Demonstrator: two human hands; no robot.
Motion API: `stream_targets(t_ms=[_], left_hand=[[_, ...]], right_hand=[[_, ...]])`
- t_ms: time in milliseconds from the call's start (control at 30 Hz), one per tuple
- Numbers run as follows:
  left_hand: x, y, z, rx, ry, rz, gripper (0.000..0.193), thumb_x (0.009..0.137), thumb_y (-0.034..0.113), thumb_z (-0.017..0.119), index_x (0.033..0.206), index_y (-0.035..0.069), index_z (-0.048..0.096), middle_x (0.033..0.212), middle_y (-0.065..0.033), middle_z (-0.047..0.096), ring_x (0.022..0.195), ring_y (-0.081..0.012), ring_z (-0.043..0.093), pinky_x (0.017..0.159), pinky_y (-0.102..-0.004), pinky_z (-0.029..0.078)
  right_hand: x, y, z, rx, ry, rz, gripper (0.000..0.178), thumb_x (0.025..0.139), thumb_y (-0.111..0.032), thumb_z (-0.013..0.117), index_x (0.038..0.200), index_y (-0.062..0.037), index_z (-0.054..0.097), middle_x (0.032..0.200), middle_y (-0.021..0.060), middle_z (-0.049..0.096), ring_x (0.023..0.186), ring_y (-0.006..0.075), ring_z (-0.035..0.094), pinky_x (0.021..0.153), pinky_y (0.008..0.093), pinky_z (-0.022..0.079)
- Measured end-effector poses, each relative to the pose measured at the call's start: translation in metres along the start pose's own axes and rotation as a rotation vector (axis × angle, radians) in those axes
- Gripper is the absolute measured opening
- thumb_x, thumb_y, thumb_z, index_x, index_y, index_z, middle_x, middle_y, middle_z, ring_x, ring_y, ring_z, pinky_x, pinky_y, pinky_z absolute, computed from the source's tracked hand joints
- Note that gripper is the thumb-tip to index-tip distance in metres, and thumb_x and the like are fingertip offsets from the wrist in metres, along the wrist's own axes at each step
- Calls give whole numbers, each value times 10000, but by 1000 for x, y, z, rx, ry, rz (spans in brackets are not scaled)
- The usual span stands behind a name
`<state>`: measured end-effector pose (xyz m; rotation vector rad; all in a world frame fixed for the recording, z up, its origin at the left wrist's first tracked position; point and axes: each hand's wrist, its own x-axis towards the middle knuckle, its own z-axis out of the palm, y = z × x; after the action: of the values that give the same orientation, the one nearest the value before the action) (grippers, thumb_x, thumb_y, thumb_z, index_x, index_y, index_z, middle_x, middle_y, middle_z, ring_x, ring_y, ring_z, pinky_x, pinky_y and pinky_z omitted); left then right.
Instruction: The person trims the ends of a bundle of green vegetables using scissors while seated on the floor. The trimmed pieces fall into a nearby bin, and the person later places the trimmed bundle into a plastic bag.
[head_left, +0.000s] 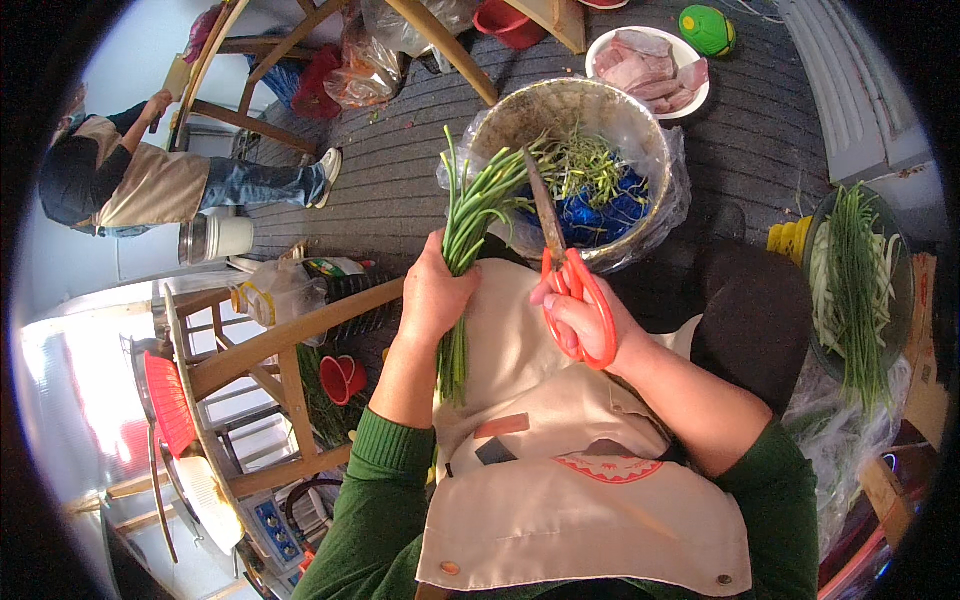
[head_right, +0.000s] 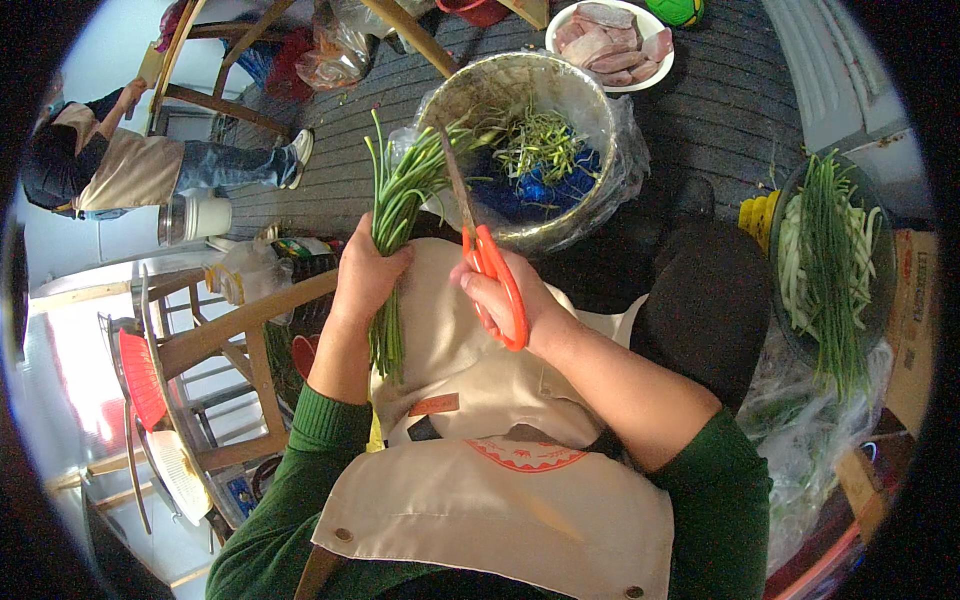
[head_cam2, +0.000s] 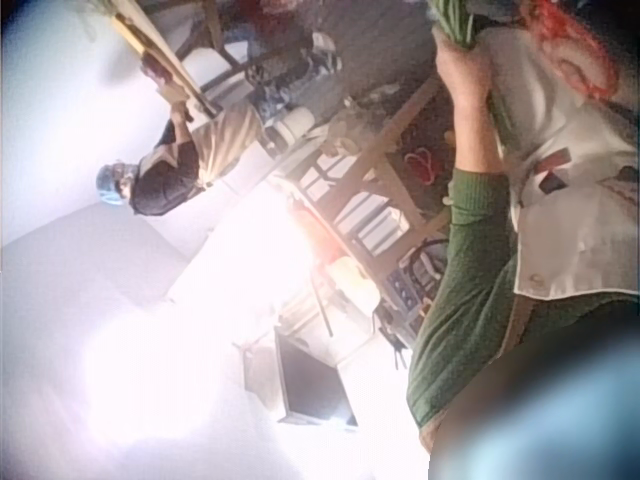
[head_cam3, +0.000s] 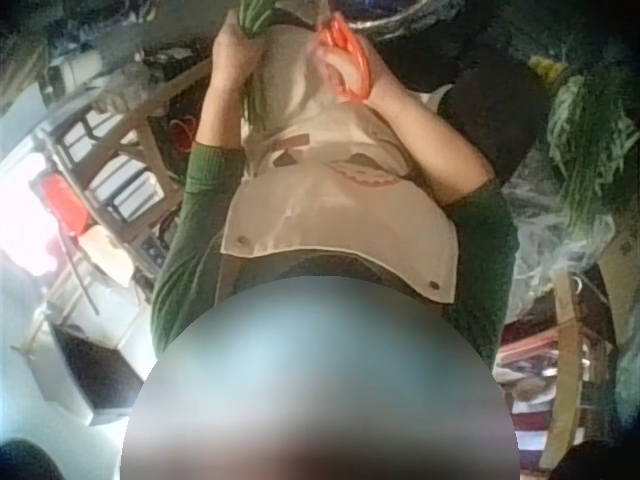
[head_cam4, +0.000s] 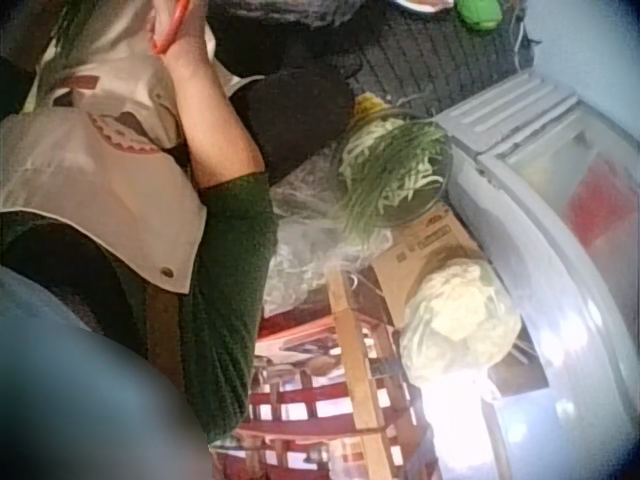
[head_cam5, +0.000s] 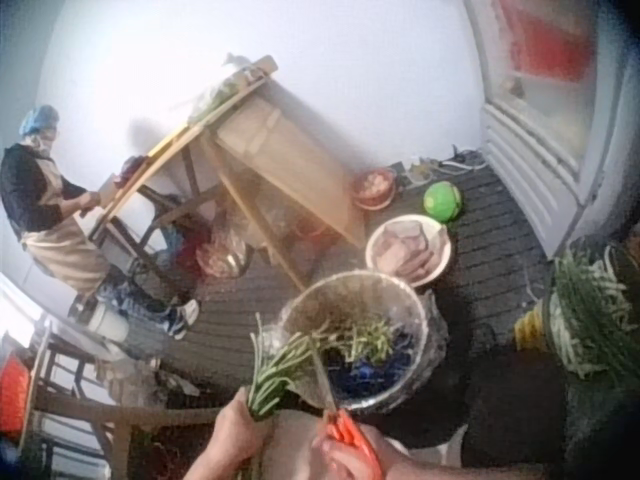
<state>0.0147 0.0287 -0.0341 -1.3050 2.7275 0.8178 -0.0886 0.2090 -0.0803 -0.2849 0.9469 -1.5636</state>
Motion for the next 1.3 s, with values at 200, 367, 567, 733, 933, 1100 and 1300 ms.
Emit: stream_targets(t_ms=[200,367,567,733,933,1100,1300], left_hand=[[0,-1,-9,-702,-225,-238,239,753,-22,656,965,27,557,797,-61,628,556,-108,542,501,-250,458],[-8,12,2,-1001,-444,-351,212,765,-11,665,946,28,563,747,-63,629,600,-143,607,511,-247,510],[-10,32,26,-1264,-624,-344,365,770,-8,638,1117,-3,526,817,-98,626,685,-244,662,623,-358,579],[-11,55,37,-1298,-732,-252,497,721,-56,647,1183,39,490,803,-65,578,797,-307,661,757,-436,563],[-17,69,41,-1212,-766,-135,478,713,-55,655,1145,41,475,817,-73,566,771,-283,664,685,-392,579],[-13,68,42,-1335,-725,-60,354,733,-11,689,1044,23,524,870,-75,578,633,-193,618,560,-306,547],[24,64,36,-1430,-526,-93,314,784,138,700,1030,7,557,877,-72,598,548,-136,511,498,-286,446]], right_hand=[[17,-17,-10,50,225,-177,122,887,-126,531,967,-33,530,657,44,539,463,97,470,414,233,376],[18,-21,-7,117,250,-294,194,876,-74,546,1056,-35,486,757,112,617,519,111,510,482,233,414],[18,-34,-13,34,260,-490,285,862,-68,572,1102,23,448,927,118,657,648,106,573,553,235,489],[28,-50,-26,-99,418,-625,378,832,-21,607,1159,10,421,1003,151,637,678,102,574,563,224,475],[37,-61,-31,-408,610,-635,404,724,-68,727,1017,11,460,869,116,618,760,198,624,701,310,497],[36,-83,-31,-434,595,-587,344,719,-73,731,970,4,508,774,94,624,677,188,628,610,306,495],[52,-102,-35,-311,476,-605,268,767,-29,673,968,-1,497,738,80,600,589,132,606,461,245,468]])
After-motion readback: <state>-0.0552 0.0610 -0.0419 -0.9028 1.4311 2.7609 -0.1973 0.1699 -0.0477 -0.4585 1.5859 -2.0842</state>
